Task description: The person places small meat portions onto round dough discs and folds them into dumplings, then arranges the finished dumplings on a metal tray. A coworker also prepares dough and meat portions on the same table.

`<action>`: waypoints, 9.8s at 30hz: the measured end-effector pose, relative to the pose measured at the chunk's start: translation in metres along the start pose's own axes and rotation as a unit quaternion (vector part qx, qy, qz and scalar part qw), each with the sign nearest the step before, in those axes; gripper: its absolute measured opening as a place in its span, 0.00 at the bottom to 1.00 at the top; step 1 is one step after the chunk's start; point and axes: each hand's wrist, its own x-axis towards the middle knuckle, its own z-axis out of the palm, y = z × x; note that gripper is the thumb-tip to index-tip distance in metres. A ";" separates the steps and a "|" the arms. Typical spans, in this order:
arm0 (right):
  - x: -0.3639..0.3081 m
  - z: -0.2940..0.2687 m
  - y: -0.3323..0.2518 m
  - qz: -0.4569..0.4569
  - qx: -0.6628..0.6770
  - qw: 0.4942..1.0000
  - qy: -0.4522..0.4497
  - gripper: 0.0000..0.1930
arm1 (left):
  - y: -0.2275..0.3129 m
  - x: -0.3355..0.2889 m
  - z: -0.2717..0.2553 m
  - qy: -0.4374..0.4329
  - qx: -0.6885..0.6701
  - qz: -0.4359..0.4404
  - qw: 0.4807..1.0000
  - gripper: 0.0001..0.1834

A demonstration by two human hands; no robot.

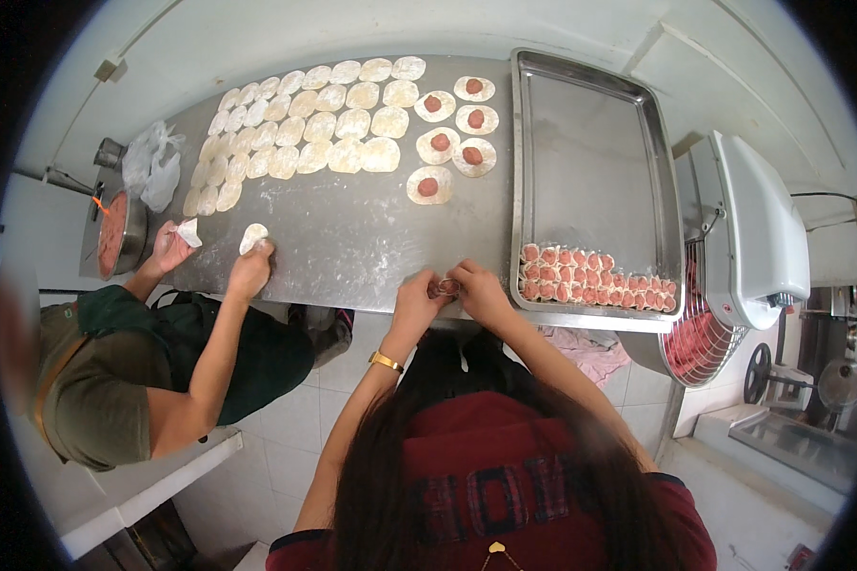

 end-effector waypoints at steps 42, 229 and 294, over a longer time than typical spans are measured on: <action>-0.001 0.002 0.000 0.042 0.022 0.999 0.016 0.11 | -0.002 0.005 0.001 -0.010 0.002 0.065 0.998 0.17; 0.007 0.002 0.002 -0.052 0.052 0.997 0.011 0.14 | -0.006 -0.018 0.003 0.050 -0.069 -0.054 0.995 0.17; -0.004 0.004 -0.003 -0.027 -0.002 0.999 0.017 0.13 | -0.007 -0.005 -0.003 0.000 0.026 0.065 0.998 0.12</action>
